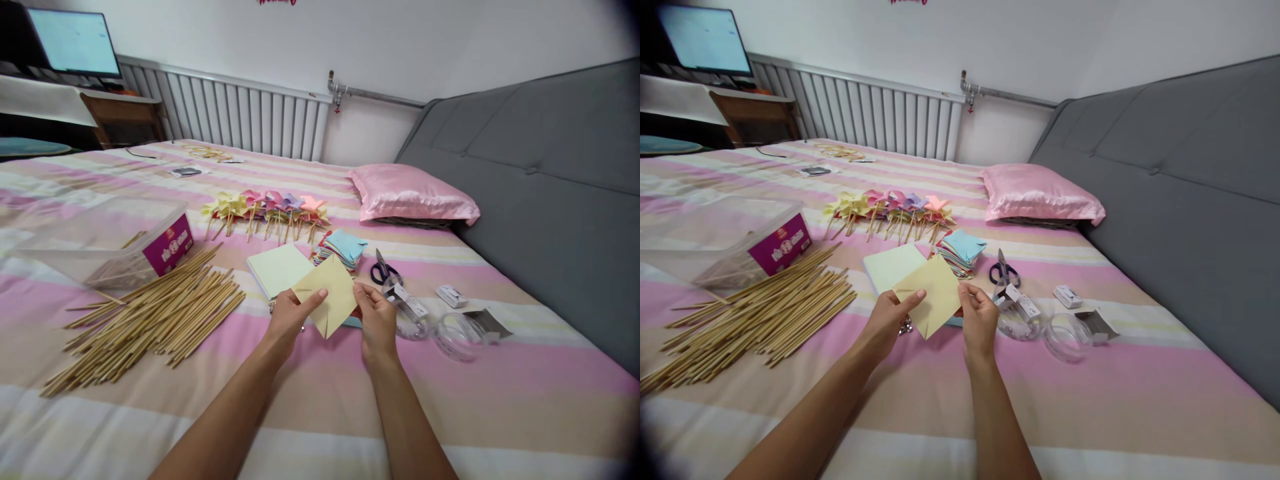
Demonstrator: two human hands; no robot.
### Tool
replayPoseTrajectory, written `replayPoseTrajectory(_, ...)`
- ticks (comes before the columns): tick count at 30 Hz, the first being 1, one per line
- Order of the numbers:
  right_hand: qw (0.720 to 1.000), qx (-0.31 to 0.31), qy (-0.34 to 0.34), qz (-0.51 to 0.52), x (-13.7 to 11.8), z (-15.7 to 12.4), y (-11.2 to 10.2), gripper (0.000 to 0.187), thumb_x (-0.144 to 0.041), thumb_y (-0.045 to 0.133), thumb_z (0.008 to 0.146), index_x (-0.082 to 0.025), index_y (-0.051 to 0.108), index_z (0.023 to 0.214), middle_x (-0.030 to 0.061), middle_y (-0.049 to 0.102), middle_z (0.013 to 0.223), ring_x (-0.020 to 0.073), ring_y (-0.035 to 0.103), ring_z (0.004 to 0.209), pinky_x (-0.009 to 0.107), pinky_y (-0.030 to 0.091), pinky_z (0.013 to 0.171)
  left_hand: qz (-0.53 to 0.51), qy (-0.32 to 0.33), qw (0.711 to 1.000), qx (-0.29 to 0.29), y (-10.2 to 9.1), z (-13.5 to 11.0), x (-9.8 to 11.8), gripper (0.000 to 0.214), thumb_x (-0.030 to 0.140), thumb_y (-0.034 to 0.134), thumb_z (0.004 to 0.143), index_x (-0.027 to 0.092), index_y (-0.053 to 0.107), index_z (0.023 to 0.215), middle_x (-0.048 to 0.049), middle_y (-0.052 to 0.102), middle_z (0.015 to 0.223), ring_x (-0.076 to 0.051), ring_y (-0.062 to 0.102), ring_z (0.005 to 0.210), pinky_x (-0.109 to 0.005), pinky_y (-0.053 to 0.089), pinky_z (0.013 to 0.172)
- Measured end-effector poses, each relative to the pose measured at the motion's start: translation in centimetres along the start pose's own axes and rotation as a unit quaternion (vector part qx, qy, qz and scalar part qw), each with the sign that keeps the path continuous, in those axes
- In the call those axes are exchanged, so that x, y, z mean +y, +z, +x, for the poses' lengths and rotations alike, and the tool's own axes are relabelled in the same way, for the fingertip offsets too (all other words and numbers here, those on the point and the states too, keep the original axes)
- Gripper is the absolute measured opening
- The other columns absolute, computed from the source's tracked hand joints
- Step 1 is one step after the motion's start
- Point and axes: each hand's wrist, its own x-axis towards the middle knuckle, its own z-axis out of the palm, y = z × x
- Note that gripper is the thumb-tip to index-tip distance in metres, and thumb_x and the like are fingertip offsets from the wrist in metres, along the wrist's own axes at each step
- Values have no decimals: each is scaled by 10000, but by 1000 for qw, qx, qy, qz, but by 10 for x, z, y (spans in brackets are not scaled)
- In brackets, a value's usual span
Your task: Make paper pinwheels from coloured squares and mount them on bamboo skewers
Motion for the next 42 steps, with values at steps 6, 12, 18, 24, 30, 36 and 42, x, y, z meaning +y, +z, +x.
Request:
replayPoseTrajectory(6,997,-40,-33,-55,-1,-4,3,318,-428,661,734,-164,660,911,-7,662,632,111,559,535,223,437,521,-36,-19,998,41,2,-1,0,455,344,744,670,115,649,1051,-132,689,1035,-243,651,845,-304,511,682)
replayPoseTrajectory(12,995,-61,-51,-68,-7,-5,2,347,-445,558,807,-210,610,1056,-8,671,719,106,627,560,188,428,491,-81,-24,993,79,-10,6,8,433,302,764,647,109,669,1022,-110,703,1007,-199,657,810,-251,510,656)
replayPoseTrajectory(18,986,-116,-80,-92,-12,-4,-2,319,-301,578,801,-223,572,1110,-2,670,770,106,647,594,194,445,528,-94,-27,992,84,-15,8,12,424,278,756,659,138,669,1050,-88,696,1044,-177,651,812,-234,504,650)
replayPoseTrajectory(24,959,-223,-119,-126,-14,-5,-6,321,-202,588,779,-237,591,1099,-16,632,777,121,654,657,236,487,610,-82,-43,991,92,-16,8,13,437,257,749,661,127,656,1067,-103,683,1078,-174,645,804,-237,501,657)
replayPoseTrajectory(30,942,-252,-127,-184,-11,-4,-9,222,-166,579,759,-207,680,952,28,682,864,150,658,722,290,519,691,-33,-52,996,64,-19,6,13,471,292,745,662,112,638,1084,-118,697,1017,-181,640,758,-236,486,603)
replayPoseTrajectory(36,917,-264,-163,-250,-13,-5,-8,164,-151,596,734,-207,720,827,49,689,872,178,637,813,269,499,665,23,-71,996,55,-20,5,14,487,351,747,642,86,642,1037,-119,706,842,-184,617,615,-235,442,472)
replayPoseTrajectory(42,910,-330,-123,-218,-12,-5,-7,109,-253,664,740,-224,721,828,38,621,855,152,599,763,246,483,623,35,-82,995,42,-21,5,11,499,365,747,632,59,651,1014,-139,696,856,-194,619,653,-240,447,502)
